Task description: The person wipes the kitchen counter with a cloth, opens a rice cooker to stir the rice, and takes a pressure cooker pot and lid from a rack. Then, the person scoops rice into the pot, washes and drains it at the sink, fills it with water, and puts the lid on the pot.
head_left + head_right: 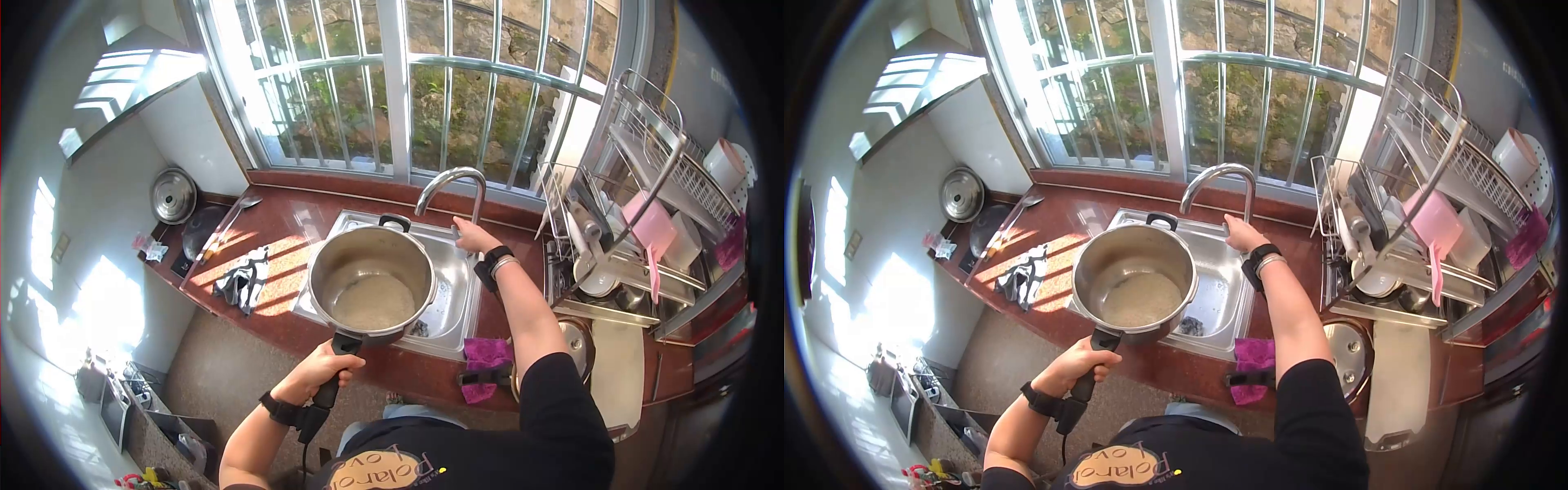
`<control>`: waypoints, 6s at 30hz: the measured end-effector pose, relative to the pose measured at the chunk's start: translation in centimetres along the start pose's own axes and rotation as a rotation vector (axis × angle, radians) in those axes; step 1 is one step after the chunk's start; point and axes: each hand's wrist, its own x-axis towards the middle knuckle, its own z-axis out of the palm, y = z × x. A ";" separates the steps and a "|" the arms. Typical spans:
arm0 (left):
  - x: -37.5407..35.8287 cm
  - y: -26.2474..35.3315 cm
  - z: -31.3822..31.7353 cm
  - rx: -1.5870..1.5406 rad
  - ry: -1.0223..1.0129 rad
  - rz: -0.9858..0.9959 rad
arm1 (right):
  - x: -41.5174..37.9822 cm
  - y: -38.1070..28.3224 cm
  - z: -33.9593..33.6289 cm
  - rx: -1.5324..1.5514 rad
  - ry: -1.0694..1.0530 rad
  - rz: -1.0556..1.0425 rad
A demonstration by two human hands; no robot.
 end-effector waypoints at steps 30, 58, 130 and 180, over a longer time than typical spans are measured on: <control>15.3 3.2 -8.6 0.256 -0.241 -0.092 | -4.1 -4.4 3.1 0.183 0.140 0.090; 18.7 -0.7 -9.9 0.465 -0.261 -0.037 | 3.1 -9.7 21.5 -0.223 -0.688 -0.779; 15.5 2.0 -11.4 0.371 -0.263 -0.135 | 9.3 -11.0 17.2 -0.178 -0.576 -0.147; 13.0 4.1 -13.9 0.130 -0.153 -0.150 | -2.0 -14.9 9.2 1.186 0.047 0.468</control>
